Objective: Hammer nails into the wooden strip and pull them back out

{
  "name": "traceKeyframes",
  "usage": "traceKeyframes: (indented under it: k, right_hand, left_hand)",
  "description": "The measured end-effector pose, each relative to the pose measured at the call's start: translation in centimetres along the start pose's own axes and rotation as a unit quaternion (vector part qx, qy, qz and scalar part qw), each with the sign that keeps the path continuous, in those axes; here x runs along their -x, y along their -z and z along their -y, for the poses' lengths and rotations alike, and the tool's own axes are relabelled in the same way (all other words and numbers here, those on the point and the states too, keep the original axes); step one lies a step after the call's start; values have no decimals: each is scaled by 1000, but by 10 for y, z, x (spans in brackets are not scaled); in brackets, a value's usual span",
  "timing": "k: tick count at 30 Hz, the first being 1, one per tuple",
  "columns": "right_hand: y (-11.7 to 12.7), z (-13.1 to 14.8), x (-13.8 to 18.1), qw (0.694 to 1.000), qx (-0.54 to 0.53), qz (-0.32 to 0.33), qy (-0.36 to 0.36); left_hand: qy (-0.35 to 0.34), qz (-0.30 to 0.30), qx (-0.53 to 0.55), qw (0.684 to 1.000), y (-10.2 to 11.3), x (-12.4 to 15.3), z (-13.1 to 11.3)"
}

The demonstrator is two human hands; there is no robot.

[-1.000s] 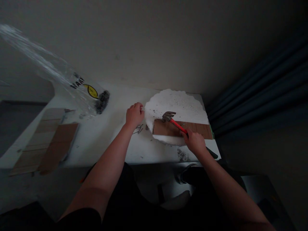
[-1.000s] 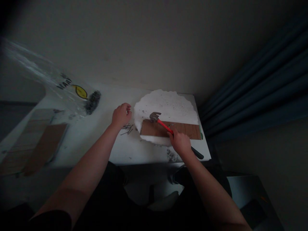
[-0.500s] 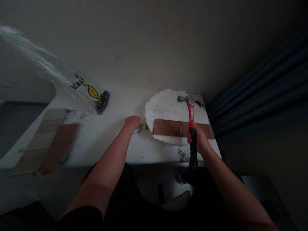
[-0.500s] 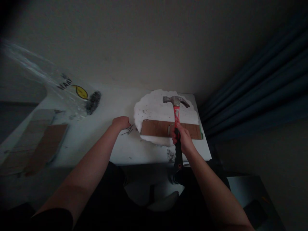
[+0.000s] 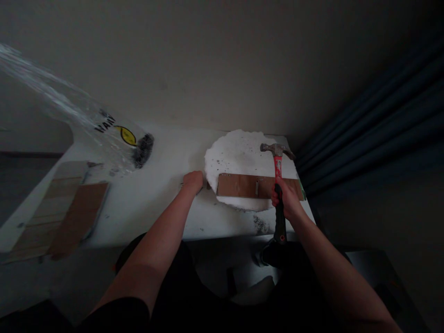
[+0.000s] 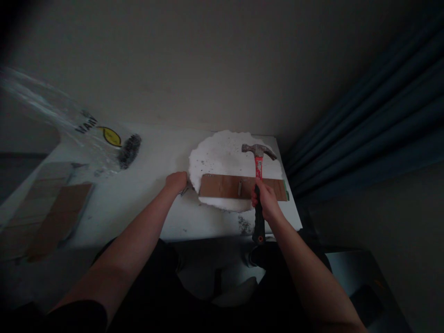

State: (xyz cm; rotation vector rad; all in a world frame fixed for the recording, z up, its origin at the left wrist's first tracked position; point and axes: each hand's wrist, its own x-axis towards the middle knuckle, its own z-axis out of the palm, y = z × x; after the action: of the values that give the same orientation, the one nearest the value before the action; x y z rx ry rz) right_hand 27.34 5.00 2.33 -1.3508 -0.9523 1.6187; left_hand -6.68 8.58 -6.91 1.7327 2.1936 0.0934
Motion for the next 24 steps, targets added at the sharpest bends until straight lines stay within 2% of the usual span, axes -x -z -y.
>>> traceKeyframes:
  k: [4, 7, 10, 12, 13, 16, 20, 22, 24]
  right_hand:
    - [0, 0, 2, 1000, -1, -1, -2]
    - [1, 0, 2, 1000, 4, -4, 5]
    - [3, 2, 1, 1000, -3, -9, 8]
    - [3, 4, 0, 1000, -12, -13, 10]
    - [2, 4, 0, 1000, -15, -16, 12]
    - [-1, 3, -2, 999, -6, -24, 28]
    - [-2, -1, -8, 988, 103, -50, 101]
    - [2, 2, -11, 962, 212, -75, 154]
    - [8, 9, -10, 910, 341, -98, 213]
  left_hand:
    - [45, 13, -86, 995, 8, 5, -6]
    - [54, -42, -61, 996, 20, 2, -4]
    - [44, -172, 65, 982, 34, -4, -5]
    - [10, -240, 195, 951, 40, -7, -13]
    - [-17, -252, 262, 931, 41, -6, -19]
    - [-105, -231, 400, 881, 35, 2, -45]
    - [-207, -184, 440, 854, 17, 18, -75]
    - [-237, -170, 445, 847, 9, 22, -84]
    - [-252, -154, 453, 841, 3, 23, -89]
